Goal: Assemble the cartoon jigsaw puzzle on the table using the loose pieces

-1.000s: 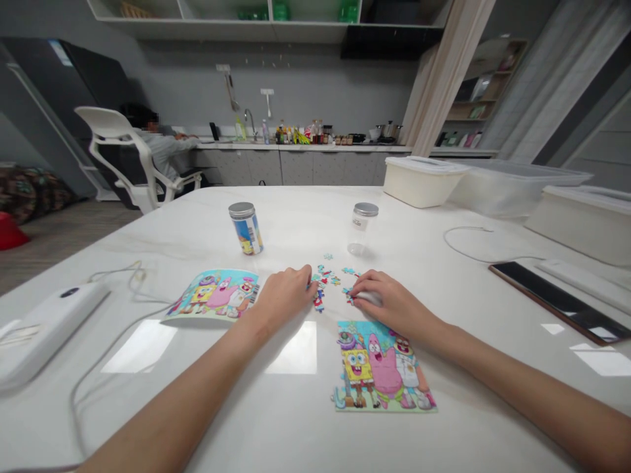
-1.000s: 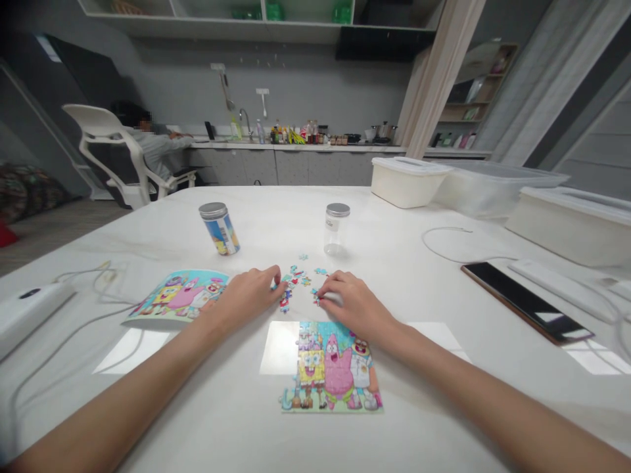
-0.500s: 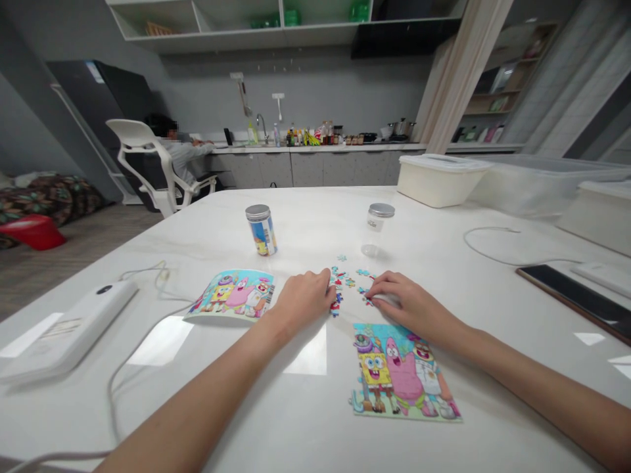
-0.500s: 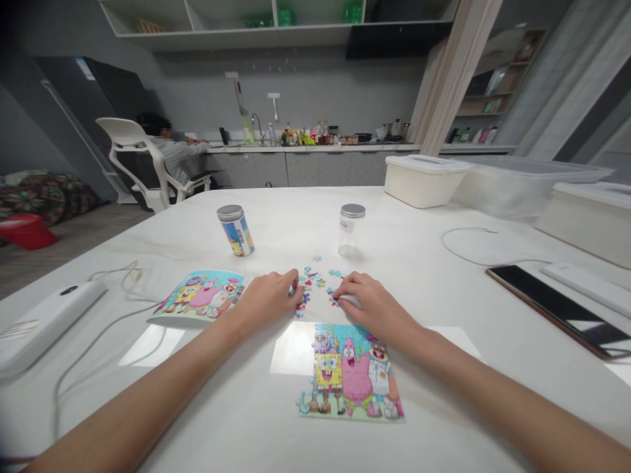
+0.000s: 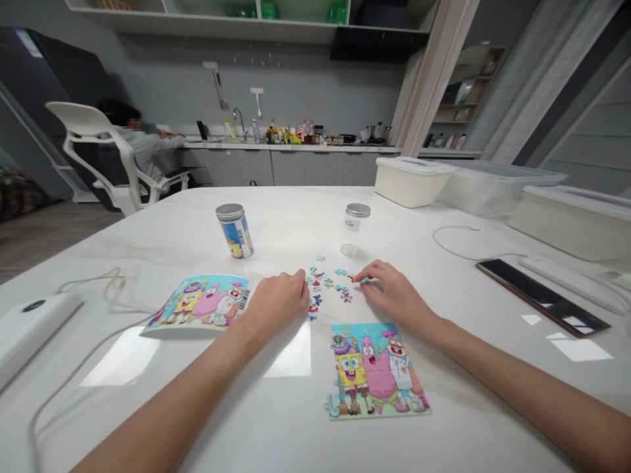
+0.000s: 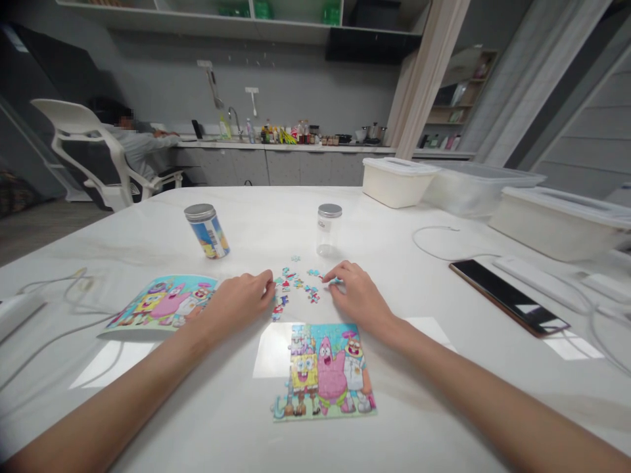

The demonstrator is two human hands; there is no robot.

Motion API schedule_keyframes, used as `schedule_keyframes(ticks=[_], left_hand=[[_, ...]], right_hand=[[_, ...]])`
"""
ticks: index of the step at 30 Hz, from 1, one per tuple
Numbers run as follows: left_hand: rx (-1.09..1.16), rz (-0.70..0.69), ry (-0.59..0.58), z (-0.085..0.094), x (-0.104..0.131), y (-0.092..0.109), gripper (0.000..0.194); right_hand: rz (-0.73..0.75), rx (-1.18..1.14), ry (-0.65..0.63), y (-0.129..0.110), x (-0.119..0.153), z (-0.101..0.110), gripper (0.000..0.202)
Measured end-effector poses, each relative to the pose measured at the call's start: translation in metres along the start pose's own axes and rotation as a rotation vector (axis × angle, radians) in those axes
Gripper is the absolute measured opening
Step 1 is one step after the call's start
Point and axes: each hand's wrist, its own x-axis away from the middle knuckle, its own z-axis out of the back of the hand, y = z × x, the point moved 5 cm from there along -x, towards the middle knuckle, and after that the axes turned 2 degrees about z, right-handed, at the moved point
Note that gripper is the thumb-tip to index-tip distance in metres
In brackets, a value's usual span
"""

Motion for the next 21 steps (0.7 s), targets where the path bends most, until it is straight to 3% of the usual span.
schedule_keyframes(ticks=[4,9,15,21], left_hand=[[-0.011,0.029,0.002,0.000,0.000,-0.001,0.031],[-0.027,0.041,-0.007,0.000,0.000,0.000,0.031],[-0.071,0.070,-0.011,0.004,0.001,-0.004,0.033],[-0.107,0.098,-0.022,0.006,0.001,-0.013,0.032]], right_hand=[[-0.018,0.044,-0.026,0.003,0.002,-0.002,0.018],[-0.042,-0.006,-0.125,0.000,0.004,-0.007,0.034],[-0.270,-0.220,-0.016,0.024,-0.002,-0.003,0.036],[-0.251,-0.134,-0.023,0.026,-0.005,-0.001,0.034]])
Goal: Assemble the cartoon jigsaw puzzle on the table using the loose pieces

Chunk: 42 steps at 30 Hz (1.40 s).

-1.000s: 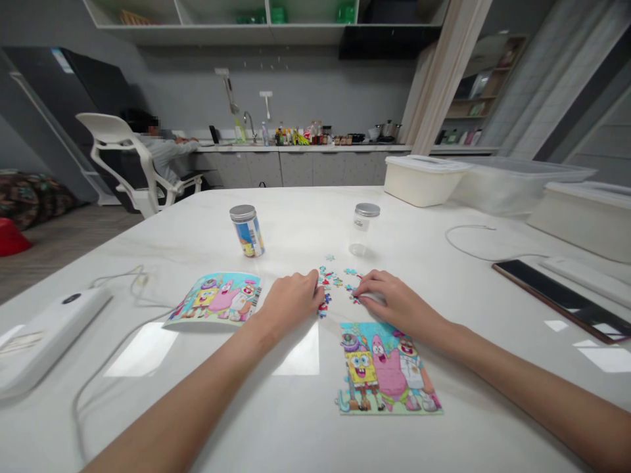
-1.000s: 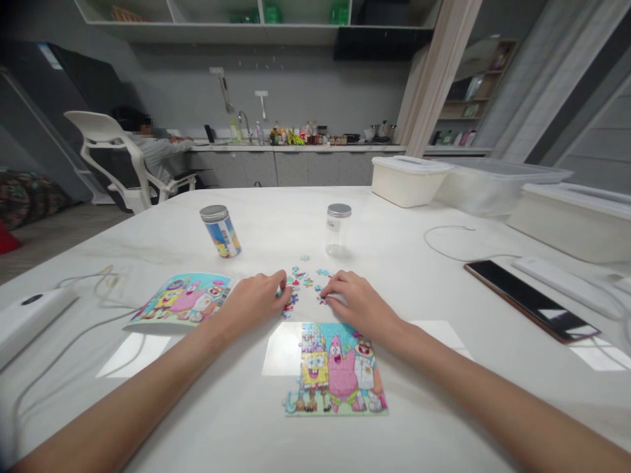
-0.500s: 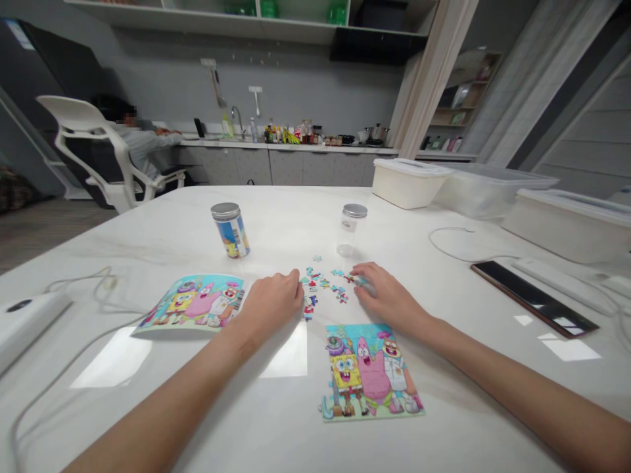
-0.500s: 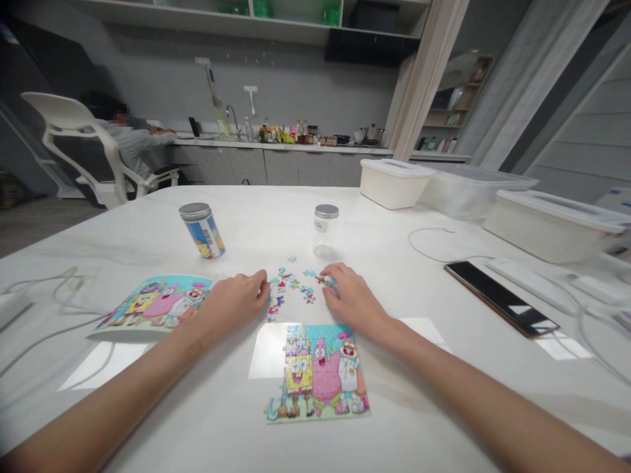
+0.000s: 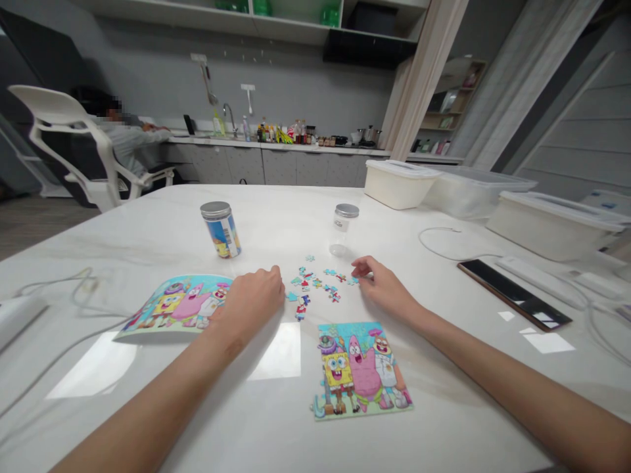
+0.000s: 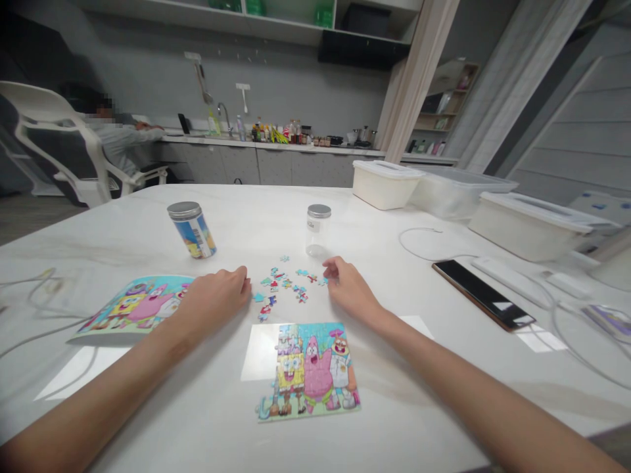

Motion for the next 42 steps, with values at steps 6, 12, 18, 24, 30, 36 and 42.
schedule_keyframes(ticks=[6,12,18,24,30,36,42], left_hand=[[-0.006,-0.010,-0.008,-0.002,0.002,0.004,0.031],[-0.003,-0.024,0.000,-0.002,0.001,0.006,0.032],[0.014,-0.028,0.004,-0.001,0.001,0.005,0.031],[0.042,-0.020,-0.010,-0.001,0.001,0.006,0.032],[0.060,-0.012,-0.018,-0.001,0.002,0.007,0.034],[0.108,-0.015,-0.014,-0.001,0.003,0.007,0.035],[0.431,-0.094,-0.046,0.009,0.001,0.014,0.032]], right_hand=[[0.053,0.115,-0.018,-0.008,0.004,0.001,0.033],[0.085,0.098,-0.035,-0.007,0.003,0.001,0.029],[0.009,0.093,-0.097,-0.006,0.002,0.000,0.029],[0.060,0.150,-0.162,-0.013,0.005,-0.001,0.030],[0.053,0.156,-0.187,-0.015,0.007,0.000,0.027],[0.094,0.077,-0.167,-0.018,0.008,-0.002,0.020],[-0.143,-0.469,-0.370,-0.023,0.014,-0.015,0.010]])
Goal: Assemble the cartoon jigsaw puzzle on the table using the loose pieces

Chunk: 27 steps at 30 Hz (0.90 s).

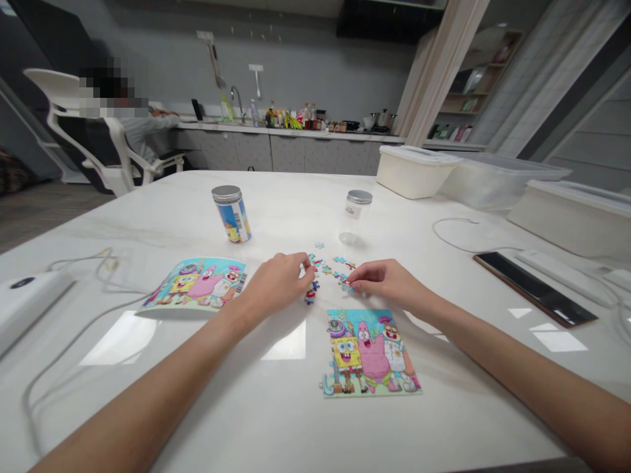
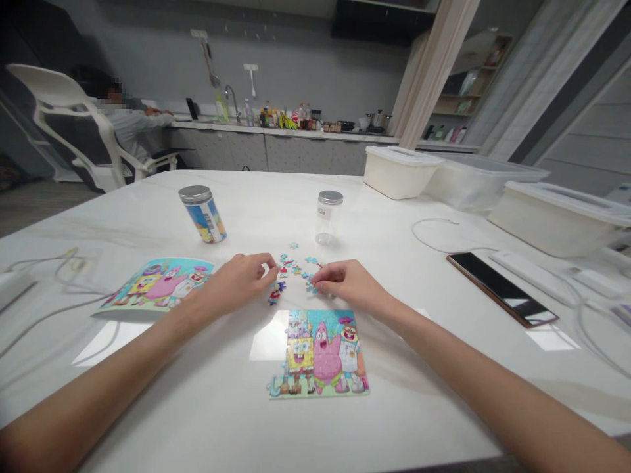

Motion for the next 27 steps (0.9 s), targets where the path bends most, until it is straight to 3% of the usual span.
schedule_keyframes(ticks=[4,10,20,27], left_hand=[[0.463,-0.117,-0.176,-0.008,0.003,0.016,0.029],[0.657,-0.103,-0.270,-0.026,0.006,0.023,0.023],[0.812,0.008,-0.246,-0.028,0.000,0.015,0.022],[0.811,-0.024,-0.238,-0.029,0.000,0.015,0.024]], right_hand=[[-0.077,-0.137,0.023,-0.009,0.008,-0.005,0.010],[-0.112,-0.210,0.032,-0.010,0.012,-0.009,0.009],[-0.129,-0.385,-0.020,-0.009,0.011,-0.012,0.009],[-0.128,-0.292,-0.018,-0.012,0.013,-0.014,0.008]])
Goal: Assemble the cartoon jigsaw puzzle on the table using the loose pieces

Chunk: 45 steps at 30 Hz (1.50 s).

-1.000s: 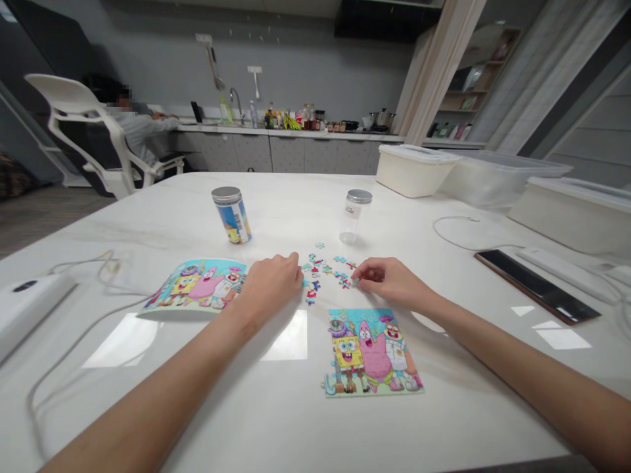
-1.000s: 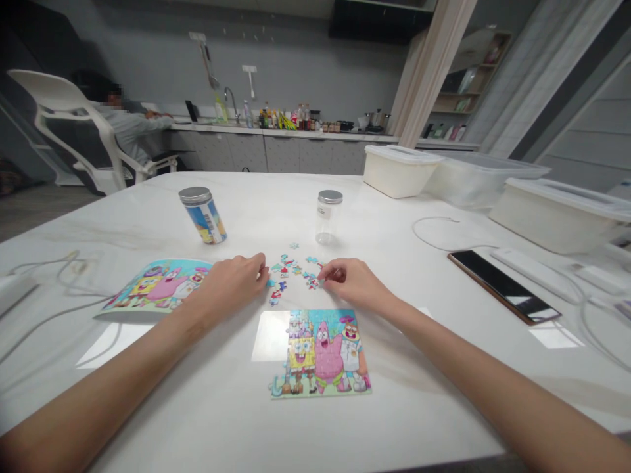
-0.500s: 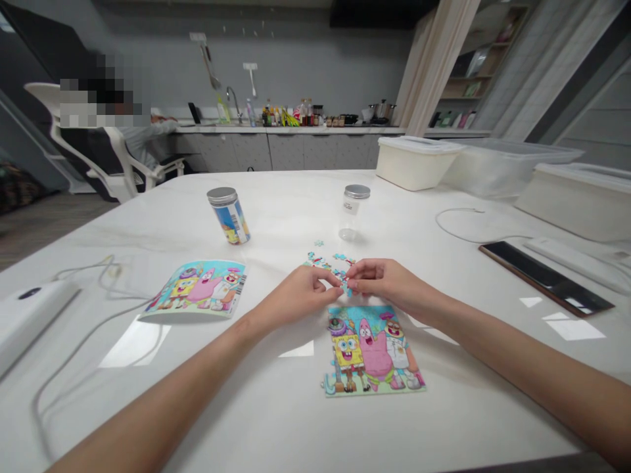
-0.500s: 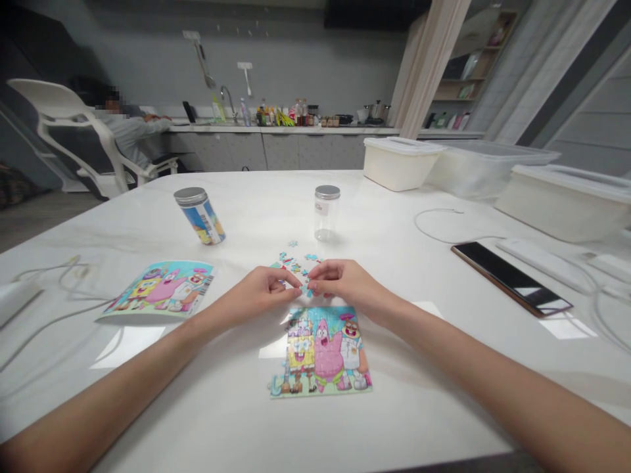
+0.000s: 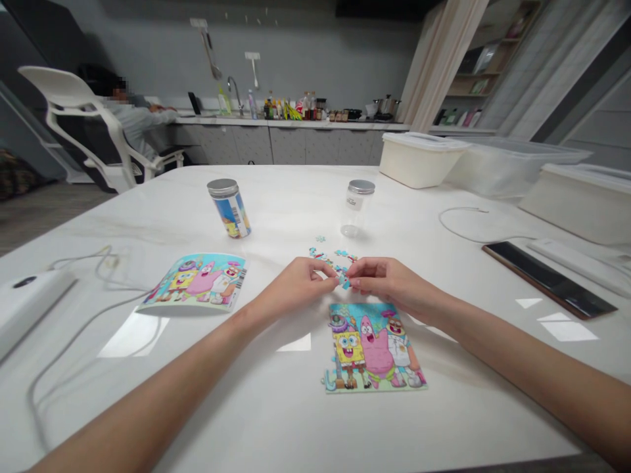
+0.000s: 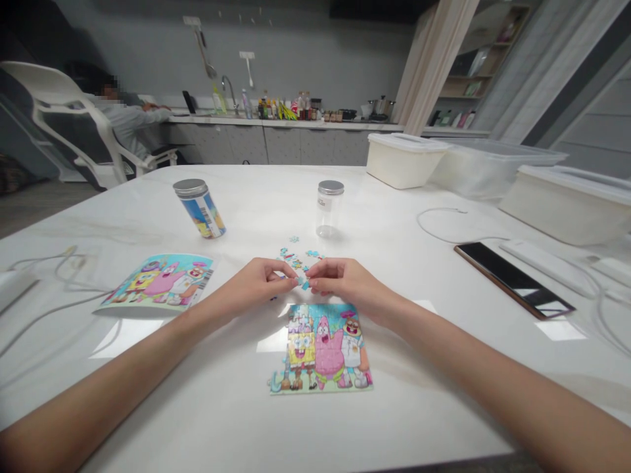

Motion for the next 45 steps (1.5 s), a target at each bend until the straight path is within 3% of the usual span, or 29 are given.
schedule_keyframes(ticks=[7,11,17,35,40,45], left_hand=[[-0.062,0.019,-0.030,0.004,0.005,0.011,0.026],[-0.192,0.098,-0.182,0.015,0.013,0.014,0.020],[-0.341,0.266,-0.294,0.026,0.023,0.004,0.019],[-0.422,0.361,-0.265,0.025,0.022,-0.001,0.025],[-0.304,0.358,-0.245,0.024,0.021,-0.001,0.026],[-0.127,0.326,-0.239,0.017,0.020,0.004,0.021]], right_hand=[[0.030,0.038,0.004,0.000,0.000,-0.002,0.010],[0.060,0.066,-0.047,0.002,0.000,-0.004,0.011],[0.062,0.109,-0.076,0.002,0.002,-0.006,0.009],[0.096,0.297,-0.202,0.004,0.004,-0.012,0.011],[0.137,0.383,-0.212,0.001,0.008,-0.018,0.013],[0.191,0.424,-0.129,-0.005,0.014,-0.021,0.013]])
